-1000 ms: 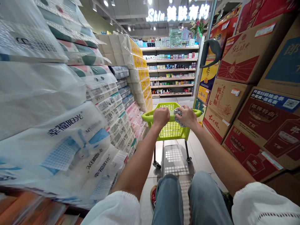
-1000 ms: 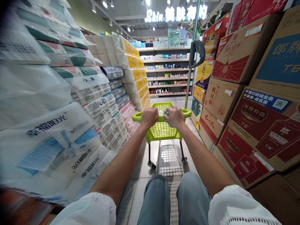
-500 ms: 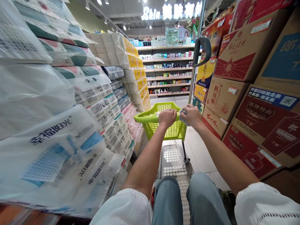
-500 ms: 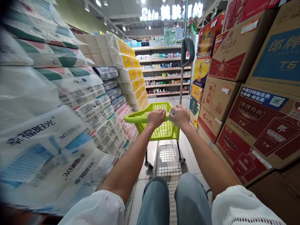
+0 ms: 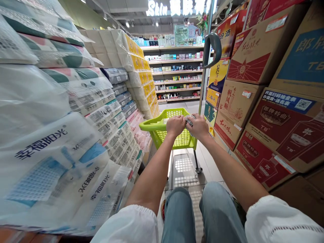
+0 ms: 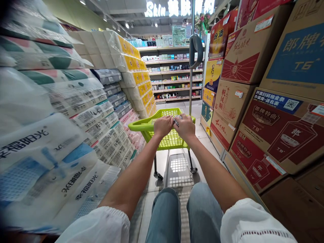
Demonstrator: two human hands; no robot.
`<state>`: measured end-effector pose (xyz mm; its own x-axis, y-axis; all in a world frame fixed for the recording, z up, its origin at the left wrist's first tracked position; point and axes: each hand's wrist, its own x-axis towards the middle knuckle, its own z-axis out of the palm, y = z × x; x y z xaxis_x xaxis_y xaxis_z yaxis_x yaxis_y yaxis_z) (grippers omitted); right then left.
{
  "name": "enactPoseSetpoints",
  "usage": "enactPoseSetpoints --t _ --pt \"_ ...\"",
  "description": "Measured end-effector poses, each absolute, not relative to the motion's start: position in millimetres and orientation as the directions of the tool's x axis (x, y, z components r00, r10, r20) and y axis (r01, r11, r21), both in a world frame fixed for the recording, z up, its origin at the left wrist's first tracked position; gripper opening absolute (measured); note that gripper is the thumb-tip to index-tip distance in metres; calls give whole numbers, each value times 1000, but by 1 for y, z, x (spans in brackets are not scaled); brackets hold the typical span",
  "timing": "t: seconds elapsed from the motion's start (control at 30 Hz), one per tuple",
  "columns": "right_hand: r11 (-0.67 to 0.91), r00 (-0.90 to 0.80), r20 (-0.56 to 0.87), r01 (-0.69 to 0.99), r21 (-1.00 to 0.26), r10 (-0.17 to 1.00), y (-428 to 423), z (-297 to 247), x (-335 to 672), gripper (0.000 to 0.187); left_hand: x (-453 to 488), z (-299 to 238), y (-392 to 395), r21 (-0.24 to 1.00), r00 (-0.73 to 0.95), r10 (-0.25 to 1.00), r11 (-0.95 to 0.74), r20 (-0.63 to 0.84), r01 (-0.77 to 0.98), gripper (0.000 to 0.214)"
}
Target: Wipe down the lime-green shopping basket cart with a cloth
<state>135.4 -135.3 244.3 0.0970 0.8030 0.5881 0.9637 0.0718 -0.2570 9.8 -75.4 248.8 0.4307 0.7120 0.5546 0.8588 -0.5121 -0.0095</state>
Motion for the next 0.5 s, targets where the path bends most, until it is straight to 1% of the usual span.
enactPoseSetpoints --t 0.07,0.2,0.27,0.37,0.5 --pt "61 109 577 962 -267 809 -132 244 153 38 6 248 -73 9 432 715 -523 550 852 46" --pt "-48 238 546 940 -339 803 -124 250 189 38 8 246 -72 35 434 704 -544 562 838 47" --pt "-75 265 539 934 -348 800 -124 253 189 37 11 246 -73 34 425 698 -539 576 841 47" --pt "-62 242 534 941 -332 810 -129 253 164 38 16 246 -75 31 399 711 -509 579 860 46" --pt "34 144 575 958 -286 806 -134 250 134 37 14 246 -75 13 403 708 -503 580 864 44"
